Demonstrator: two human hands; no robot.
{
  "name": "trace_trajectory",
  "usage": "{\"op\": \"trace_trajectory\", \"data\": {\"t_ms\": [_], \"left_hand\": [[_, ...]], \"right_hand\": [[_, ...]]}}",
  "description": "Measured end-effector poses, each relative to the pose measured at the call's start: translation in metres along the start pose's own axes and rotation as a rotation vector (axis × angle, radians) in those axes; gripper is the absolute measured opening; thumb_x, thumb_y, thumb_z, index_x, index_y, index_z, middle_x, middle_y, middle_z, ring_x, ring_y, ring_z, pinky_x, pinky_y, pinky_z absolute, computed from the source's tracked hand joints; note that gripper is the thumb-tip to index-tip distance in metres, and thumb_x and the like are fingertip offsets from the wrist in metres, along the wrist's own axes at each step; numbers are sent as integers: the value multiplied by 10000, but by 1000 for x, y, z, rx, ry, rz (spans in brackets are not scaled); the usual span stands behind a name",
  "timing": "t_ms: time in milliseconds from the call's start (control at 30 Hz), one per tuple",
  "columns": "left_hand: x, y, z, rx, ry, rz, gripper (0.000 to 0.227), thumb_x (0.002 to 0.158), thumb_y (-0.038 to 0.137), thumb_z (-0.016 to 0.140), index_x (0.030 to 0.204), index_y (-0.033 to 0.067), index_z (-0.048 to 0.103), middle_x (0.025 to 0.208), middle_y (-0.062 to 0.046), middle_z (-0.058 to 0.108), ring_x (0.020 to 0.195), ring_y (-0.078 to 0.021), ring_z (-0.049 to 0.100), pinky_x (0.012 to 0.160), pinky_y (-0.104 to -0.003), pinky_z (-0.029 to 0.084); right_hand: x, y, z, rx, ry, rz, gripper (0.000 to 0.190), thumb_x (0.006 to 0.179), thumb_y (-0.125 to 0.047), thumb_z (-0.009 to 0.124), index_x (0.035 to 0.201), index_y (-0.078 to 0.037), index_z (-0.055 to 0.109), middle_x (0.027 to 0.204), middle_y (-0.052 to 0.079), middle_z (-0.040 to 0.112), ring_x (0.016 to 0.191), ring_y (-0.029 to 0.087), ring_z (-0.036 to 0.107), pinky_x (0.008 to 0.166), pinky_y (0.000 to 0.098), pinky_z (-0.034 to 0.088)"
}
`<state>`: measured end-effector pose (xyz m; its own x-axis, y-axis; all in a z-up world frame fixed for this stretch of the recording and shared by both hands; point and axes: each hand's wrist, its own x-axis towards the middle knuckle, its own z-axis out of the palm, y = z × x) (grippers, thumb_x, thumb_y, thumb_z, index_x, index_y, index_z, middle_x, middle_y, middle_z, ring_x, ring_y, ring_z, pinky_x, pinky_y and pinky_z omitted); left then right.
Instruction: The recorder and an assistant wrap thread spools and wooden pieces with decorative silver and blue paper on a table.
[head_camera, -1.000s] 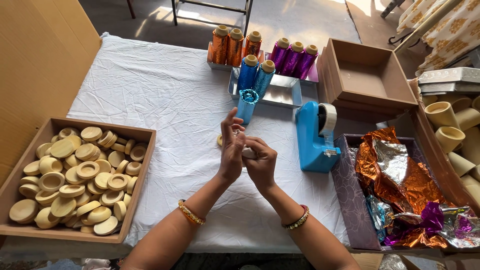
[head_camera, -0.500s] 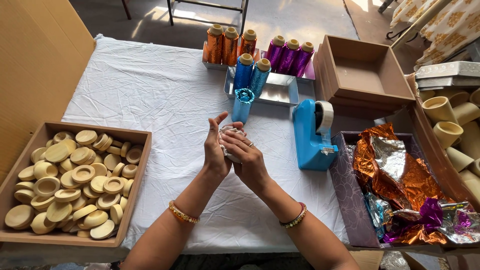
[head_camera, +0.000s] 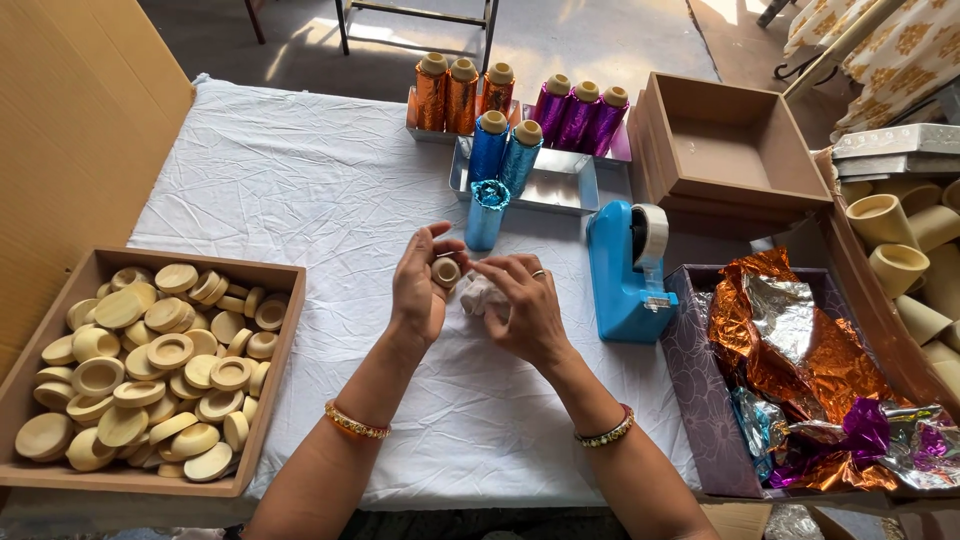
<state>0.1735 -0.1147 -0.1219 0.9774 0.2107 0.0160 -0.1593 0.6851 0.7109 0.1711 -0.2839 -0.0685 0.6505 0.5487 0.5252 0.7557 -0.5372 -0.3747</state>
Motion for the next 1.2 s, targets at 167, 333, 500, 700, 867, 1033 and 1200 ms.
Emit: {"op": "trace_trajectory", "data": {"t_ms": [167,333,500,700,867,1033,1200], "left_hand": [[-17,2,21,200,-138,-95,601,1040,545,368,1416,83,443,1045,-63,641,936,-157,668,791,-320,594],[-9,1,18,454,-228,-168,591,1021,534,456,1468,150,411,1045,-94,644,923,-164,676,736,-301,573],[10,29,8,1033,-184,75,334,959,330,646,1217,133,728,1079,-67,769,922,-147,726,749,-283,589],[106,70,20,984,52,671,205,967,58,634,1131,127,737,1083,-50,757,1001,-141,733,917,-299,617],[221,88,27,1134,181,728,253,894,34,664,1126,106,737,1155,-79,717,1086,-199,696,978,-356,556],[310,72,14,1246,139,705,343,856,12,656,1157,141,758,1256,-71,685,1175,-231,655,1063,-361,504],[329,66,27,1377,156,581,244,882,83,730,1099,175,792,1257,-43,688,1123,-233,663,1013,-365,520]], "right_hand": [[-9,3,18,152,109,-161,528,777,-35,802,1281,-92,655,1266,83,659,1140,319,600,973,423,541],[-16,25,33,65,71,-138,371,840,-57,786,1199,-92,701,1246,65,715,1095,269,648,908,390,608],[-13,33,28,97,63,-16,418,888,-170,780,1270,-33,682,1196,106,727,1017,264,706,867,378,606],[-13,32,33,50,-45,-6,391,907,-259,764,1240,-67,690,1190,99,745,1037,258,701,886,382,589],[-15,45,47,14,-142,-51,441,868,-223,770,1261,-41,687,1231,127,712,1123,289,654,946,392,560],[-13,53,55,3,-125,-61,408,872,-220,766,1238,-48,706,1242,119,703,1122,283,649,953,385,562],[-12,57,57,82,-139,-37,396,871,-221,779,1224,-54,713,1204,88,718,1076,273,654,932,377,565]]}}
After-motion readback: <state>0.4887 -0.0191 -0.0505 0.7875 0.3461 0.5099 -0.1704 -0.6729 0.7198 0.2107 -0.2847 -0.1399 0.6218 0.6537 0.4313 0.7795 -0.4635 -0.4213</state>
